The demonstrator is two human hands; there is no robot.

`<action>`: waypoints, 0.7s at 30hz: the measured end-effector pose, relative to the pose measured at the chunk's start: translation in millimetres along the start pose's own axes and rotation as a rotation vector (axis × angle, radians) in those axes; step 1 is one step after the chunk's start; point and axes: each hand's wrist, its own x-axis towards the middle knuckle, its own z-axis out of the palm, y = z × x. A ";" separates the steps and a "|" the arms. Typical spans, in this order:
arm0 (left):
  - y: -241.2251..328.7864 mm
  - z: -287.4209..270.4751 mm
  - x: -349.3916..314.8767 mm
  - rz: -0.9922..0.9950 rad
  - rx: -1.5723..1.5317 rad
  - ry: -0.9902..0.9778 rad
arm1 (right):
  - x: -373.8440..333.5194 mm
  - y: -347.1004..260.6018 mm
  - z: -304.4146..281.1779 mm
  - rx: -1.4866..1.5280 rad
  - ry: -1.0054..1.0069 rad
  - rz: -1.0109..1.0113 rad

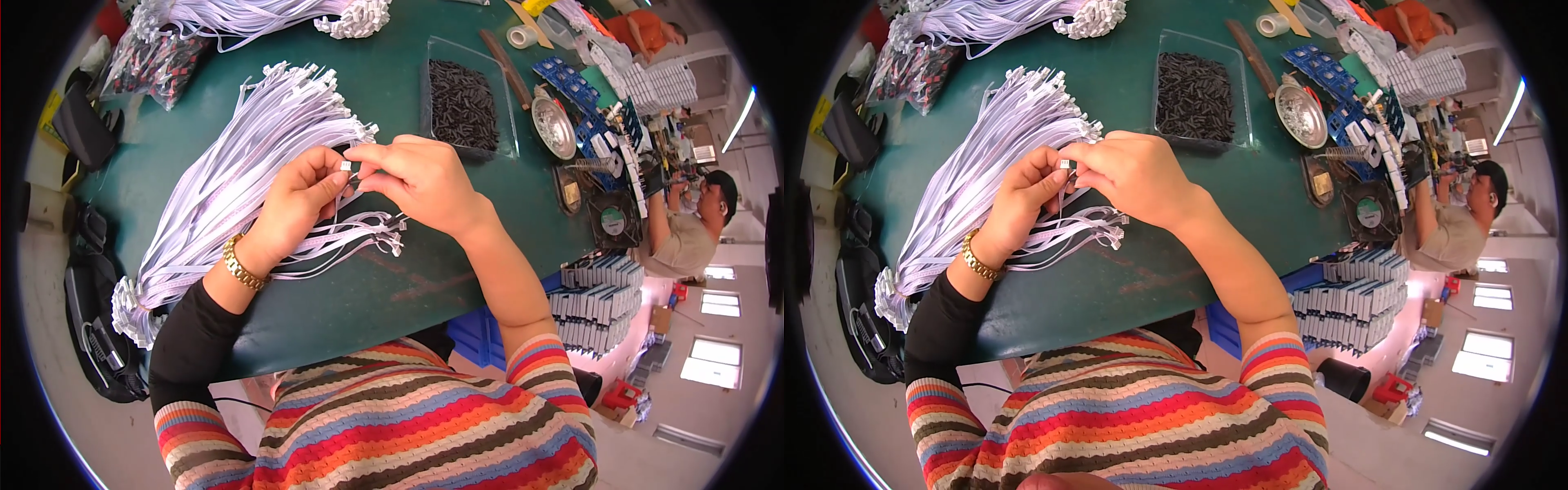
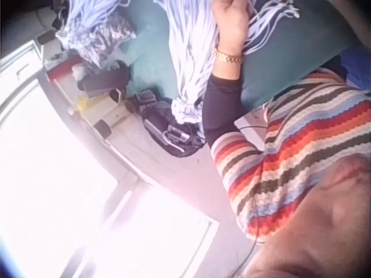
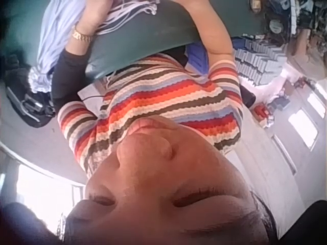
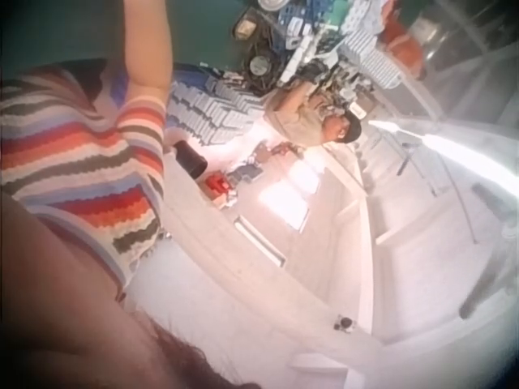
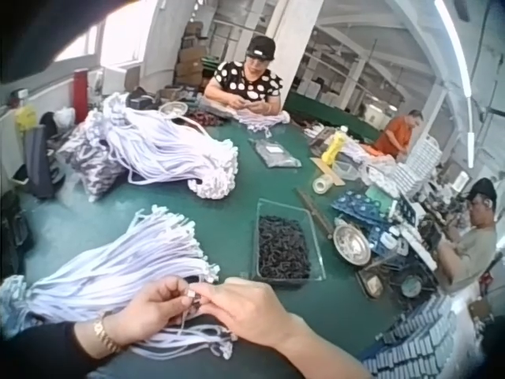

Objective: The person assembles small wiring harnesses by hand, inserting wire bundles into plastic connectors and attaching caps.

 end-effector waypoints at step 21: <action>0.5 -0.8 -2.7 0.011 -0.031 0.034 | -2.4 1.1 16.5 0.581 0.204 0.540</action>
